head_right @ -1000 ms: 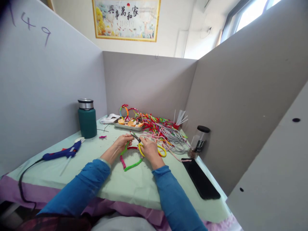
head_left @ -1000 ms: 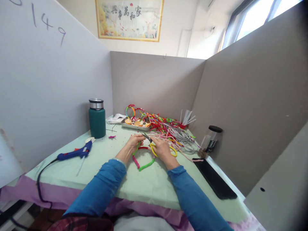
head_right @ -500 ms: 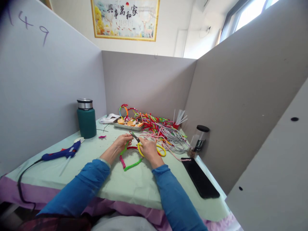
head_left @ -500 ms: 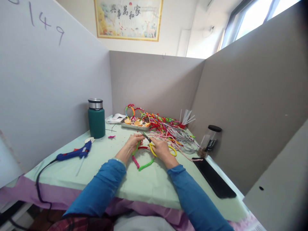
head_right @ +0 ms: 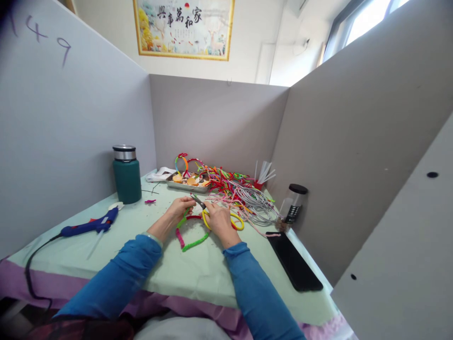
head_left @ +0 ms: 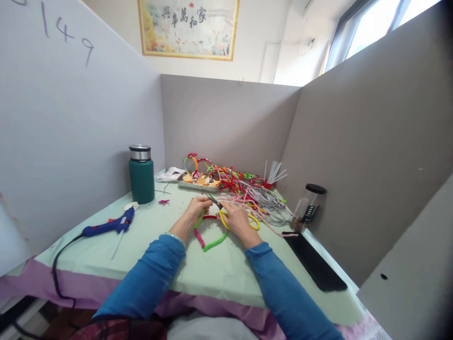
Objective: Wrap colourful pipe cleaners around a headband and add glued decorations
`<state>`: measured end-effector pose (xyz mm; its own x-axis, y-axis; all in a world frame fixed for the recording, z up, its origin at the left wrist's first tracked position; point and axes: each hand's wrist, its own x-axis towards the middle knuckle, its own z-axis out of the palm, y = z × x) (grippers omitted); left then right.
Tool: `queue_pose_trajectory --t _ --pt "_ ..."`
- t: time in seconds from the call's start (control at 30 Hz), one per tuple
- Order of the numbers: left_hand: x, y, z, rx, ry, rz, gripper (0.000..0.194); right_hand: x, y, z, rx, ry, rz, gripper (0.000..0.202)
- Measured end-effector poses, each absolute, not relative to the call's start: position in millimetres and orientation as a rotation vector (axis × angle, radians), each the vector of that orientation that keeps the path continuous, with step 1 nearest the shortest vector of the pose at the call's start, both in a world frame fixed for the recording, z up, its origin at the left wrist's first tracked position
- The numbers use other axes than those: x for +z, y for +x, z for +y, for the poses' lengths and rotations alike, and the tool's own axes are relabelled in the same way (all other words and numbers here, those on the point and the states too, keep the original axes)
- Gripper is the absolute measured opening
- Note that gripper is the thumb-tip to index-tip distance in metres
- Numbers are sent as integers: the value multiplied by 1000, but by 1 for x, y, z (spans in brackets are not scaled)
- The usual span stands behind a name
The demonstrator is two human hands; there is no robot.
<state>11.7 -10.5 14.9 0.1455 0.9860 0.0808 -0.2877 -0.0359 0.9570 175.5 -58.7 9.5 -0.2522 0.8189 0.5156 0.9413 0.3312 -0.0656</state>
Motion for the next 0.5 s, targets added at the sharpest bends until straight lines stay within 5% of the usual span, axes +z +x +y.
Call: queue_pose_trajectory --t 0.5 --pt "13 11 -8 1260 1169 862 8 11 174 -60 -428 -1519 -2126 41"
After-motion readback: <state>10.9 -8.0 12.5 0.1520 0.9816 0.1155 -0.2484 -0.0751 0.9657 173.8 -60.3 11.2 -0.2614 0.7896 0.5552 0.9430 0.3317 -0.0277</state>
